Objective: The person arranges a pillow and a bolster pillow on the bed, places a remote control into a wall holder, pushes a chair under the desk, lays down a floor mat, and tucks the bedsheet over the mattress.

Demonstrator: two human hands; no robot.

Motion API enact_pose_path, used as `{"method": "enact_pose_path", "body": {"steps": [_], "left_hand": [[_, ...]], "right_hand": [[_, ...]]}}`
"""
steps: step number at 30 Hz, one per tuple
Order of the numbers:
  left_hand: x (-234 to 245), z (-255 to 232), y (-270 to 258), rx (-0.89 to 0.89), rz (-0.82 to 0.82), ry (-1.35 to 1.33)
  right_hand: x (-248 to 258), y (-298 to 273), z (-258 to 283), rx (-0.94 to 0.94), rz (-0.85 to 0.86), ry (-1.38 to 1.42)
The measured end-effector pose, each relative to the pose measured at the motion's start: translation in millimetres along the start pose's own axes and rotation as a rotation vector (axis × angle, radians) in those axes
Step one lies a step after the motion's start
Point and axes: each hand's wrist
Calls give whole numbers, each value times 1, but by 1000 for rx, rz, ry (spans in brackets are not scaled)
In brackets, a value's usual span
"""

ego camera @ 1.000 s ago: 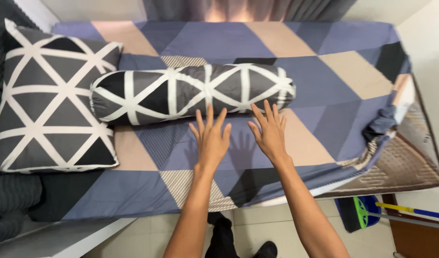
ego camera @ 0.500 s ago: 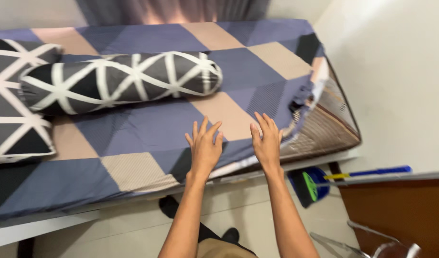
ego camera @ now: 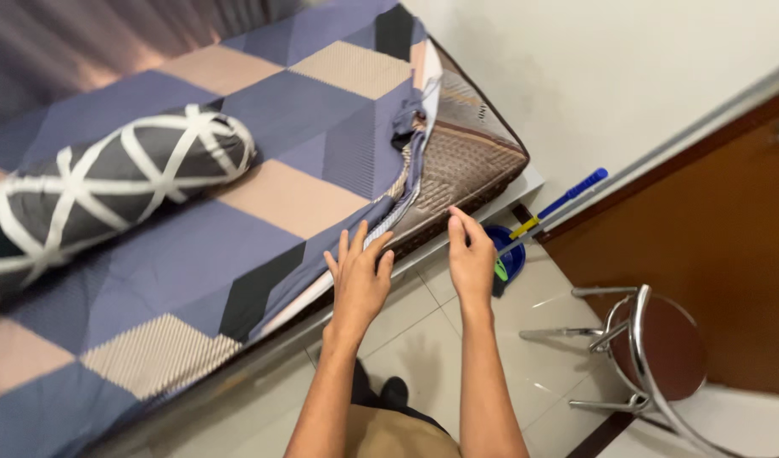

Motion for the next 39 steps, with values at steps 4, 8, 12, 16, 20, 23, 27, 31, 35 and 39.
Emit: {"method": "enact_pose_path", "body": {"steps": [4,8,12,16,20,23,27,31,35,39], "left_hand": [[-12,-8,16,-69,68,20],[-35,-25,40,-167,173,-5],[-60,-45,57,-292,256,-57],[-87,-58,67,-394,325,-109],[-114,-64,66,-439,405,-198],[-127,-69,55,-461,497,-217],[-142,-87,45,-432,670,-288],[-156,-99,30,-466,755,-302],[-168,-108,16,-513,790,-304],[-186,-126,6,-482,809,-290]], "right_hand": [[23,-1,-5,-62,-89,57],[42,-3,-9,-43,-187,13],[66,-6,-10,-73,-283,-98],[84,-16,-21,-97,-465,-211],[102,-34,-44,-191,-568,-182],[119,-54,-63,-260,-607,-134],[136,-82,-75,-334,-709,-141],[152,-100,-84,-367,-760,-90],[164,-107,-88,-396,-766,-56],[186,-104,-97,-453,-752,10]]}}
Point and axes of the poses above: each hand's wrist, its own y-axis towards the middle knuckle, its own x-axis out of the back of the hand, z = x × y, and after that the axes turned 12 degrees about -x, right-handed
